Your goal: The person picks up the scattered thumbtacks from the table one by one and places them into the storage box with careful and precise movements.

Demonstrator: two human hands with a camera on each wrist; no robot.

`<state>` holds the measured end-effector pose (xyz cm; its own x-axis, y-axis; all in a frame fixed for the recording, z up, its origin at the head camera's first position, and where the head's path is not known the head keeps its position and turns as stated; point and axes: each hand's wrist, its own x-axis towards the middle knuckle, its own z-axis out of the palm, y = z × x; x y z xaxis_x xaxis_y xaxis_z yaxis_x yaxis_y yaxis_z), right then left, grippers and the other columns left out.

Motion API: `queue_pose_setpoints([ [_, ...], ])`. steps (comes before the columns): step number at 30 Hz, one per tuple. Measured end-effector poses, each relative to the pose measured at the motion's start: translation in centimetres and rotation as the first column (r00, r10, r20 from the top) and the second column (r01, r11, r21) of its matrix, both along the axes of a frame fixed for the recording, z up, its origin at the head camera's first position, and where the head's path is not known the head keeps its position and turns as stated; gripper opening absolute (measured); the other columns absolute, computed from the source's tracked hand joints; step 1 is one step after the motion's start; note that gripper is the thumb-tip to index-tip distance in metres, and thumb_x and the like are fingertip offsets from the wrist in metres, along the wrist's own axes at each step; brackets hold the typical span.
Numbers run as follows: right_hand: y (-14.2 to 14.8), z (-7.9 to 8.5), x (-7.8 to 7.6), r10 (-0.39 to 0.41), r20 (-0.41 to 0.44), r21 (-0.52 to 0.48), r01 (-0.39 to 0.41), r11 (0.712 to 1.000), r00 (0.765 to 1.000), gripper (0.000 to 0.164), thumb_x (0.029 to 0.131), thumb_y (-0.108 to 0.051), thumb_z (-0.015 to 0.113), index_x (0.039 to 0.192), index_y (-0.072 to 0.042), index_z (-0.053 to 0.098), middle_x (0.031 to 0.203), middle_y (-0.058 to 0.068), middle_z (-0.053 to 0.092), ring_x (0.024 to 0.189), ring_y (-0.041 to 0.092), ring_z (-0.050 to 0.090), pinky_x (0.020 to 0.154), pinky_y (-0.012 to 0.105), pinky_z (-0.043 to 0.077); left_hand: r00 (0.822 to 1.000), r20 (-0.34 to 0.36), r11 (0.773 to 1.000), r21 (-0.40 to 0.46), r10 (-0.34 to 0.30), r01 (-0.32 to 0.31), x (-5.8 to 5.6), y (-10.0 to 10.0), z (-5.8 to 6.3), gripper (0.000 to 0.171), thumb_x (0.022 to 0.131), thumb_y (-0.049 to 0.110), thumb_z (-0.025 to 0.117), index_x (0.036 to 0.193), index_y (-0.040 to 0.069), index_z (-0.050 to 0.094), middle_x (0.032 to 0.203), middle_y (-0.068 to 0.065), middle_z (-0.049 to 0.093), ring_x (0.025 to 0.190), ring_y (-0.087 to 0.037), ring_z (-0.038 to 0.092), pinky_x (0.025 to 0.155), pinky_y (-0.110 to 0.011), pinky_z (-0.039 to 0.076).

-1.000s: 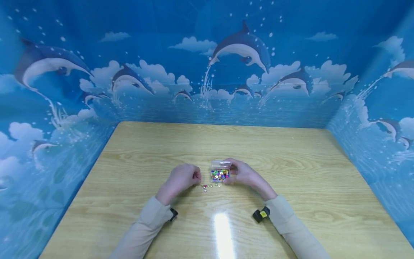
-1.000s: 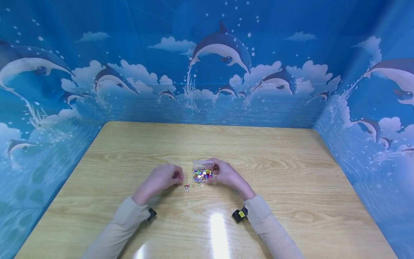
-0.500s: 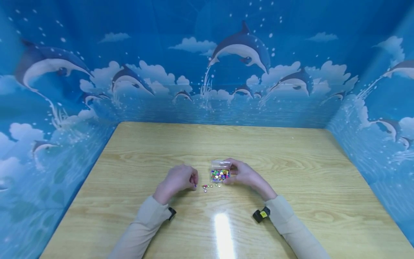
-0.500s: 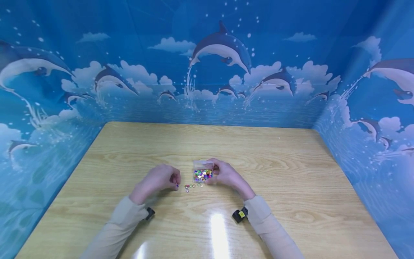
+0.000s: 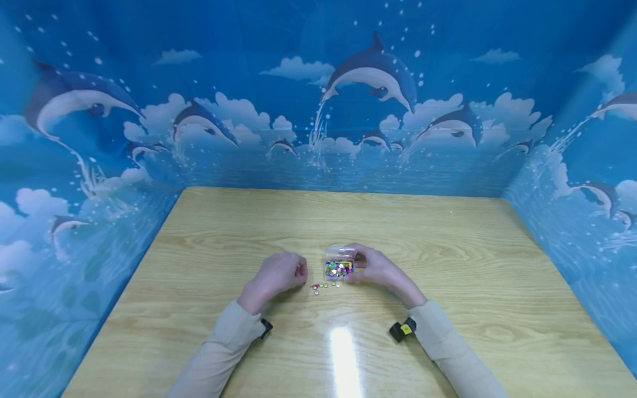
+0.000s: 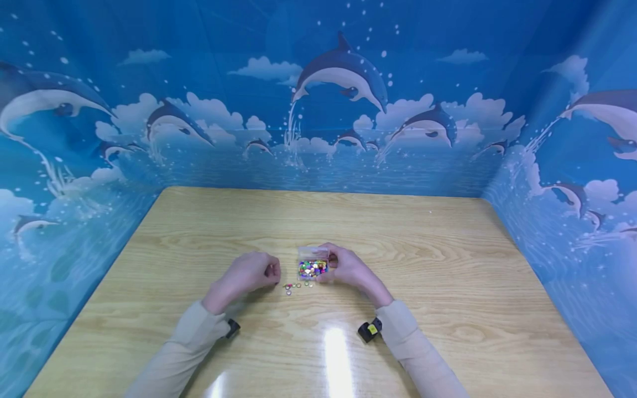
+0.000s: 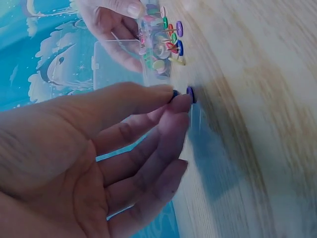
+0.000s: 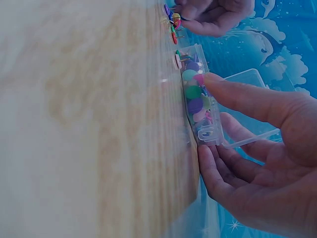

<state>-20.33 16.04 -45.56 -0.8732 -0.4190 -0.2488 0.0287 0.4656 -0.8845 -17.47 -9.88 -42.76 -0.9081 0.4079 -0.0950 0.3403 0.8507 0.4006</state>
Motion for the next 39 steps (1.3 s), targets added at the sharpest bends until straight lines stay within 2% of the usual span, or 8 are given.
queue_pose_setpoints([
  [4,0.0,0.0,0.0,-0.006,-0.010,0.011,0.006,1.000,1.000,0.072,0.076,-0.006,0.085,0.141,-0.009,0.054,0.130,0.014,0.063,0.123,0.036,0.059,0.107,0.053,0.046,0.999,-0.043,0.999,0.053,0.017,-0.014,-0.1,0.2,0.2,0.009,0.087,0.012,0.077,0.082,0.016,0.071,0.073,0.005,0.067,0.064,-0.009,0.058,0.063,-0.025,0.052],
  [10,0.0,-0.1,-0.1,-0.002,-0.008,0.009,0.002,1.000,1.000,0.074,0.076,-0.005,0.085,0.143,-0.008,0.053,0.129,0.014,0.064,0.121,0.036,0.060,0.106,0.052,0.047,0.997,-0.056,0.988,0.150,0.049,-0.040,-0.3,0.7,0.5,0.009,0.088,0.013,0.077,0.084,0.019,0.072,0.083,0.005,0.072,0.073,-0.009,0.064,0.069,-0.027,0.055],
  [18,0.2,-0.2,0.0,0.005,0.020,-0.038,-0.004,0.999,1.000,0.071,0.078,-0.005,0.084,0.142,-0.010,0.053,0.135,0.015,0.061,0.126,0.037,0.058,0.105,0.048,0.050,0.998,-0.049,0.976,0.216,0.030,-0.019,-0.5,2.1,0.5,0.008,0.089,0.015,0.077,0.084,0.017,0.072,0.081,0.004,0.073,0.070,-0.007,0.063,0.066,-0.024,0.054],
  [25,0.2,-0.2,-0.1,0.023,-0.001,-0.025,-0.023,0.999,1.000,0.069,0.079,-0.006,0.084,0.141,-0.008,0.054,0.134,0.016,0.061,0.126,0.038,0.058,0.106,0.049,0.049,0.999,-0.051,0.959,0.284,0.019,-0.003,-0.9,3.9,0.6,0.007,0.089,0.017,0.078,0.086,0.017,0.072,0.084,0.002,0.074,0.070,-0.006,0.065,0.063,-0.020,0.053],
  [28,0.2,-0.3,-0.1,0.029,-0.010,-0.032,-0.029,0.999,1.000,0.067,0.079,-0.005,0.083,0.140,-0.009,0.055,0.134,0.016,0.061,0.125,0.038,0.058,0.105,0.049,0.049,0.996,-0.084,0.957,0.290,0.029,-0.004,-0.9,4.4,0.5,0.005,0.090,0.017,0.077,0.093,0.015,0.074,0.089,-0.001,0.076,0.072,-0.008,0.069,0.061,-0.017,0.053],
  [32,0.1,-0.3,-0.1,0.030,-0.010,-0.036,-0.031,0.999,0.999,0.066,0.079,-0.002,0.083,0.139,-0.010,0.056,0.132,0.016,0.062,0.122,0.037,0.060,0.102,0.047,0.052,0.993,-0.104,0.958,0.286,0.060,-0.028,-0.9,4.4,0.3,0.010,0.091,0.015,0.076,0.101,0.014,0.076,0.095,-0.002,0.077,0.073,-0.010,0.070,0.060,-0.016,0.053],
  [39,0.0,-0.1,0.0,0.025,-0.023,-0.017,-0.026,1.000,0.999,0.069,0.078,-0.003,0.083,0.141,-0.009,0.054,0.131,0.015,0.063,0.123,0.037,0.060,0.103,0.048,0.051,0.995,-0.046,0.968,0.240,0.091,-0.077,-0.7,2.8,0.7,0.004,0.090,0.016,0.077,0.094,0.016,0.076,0.089,0.002,0.075,0.072,-0.008,0.065,0.065,-0.023,0.054],
])
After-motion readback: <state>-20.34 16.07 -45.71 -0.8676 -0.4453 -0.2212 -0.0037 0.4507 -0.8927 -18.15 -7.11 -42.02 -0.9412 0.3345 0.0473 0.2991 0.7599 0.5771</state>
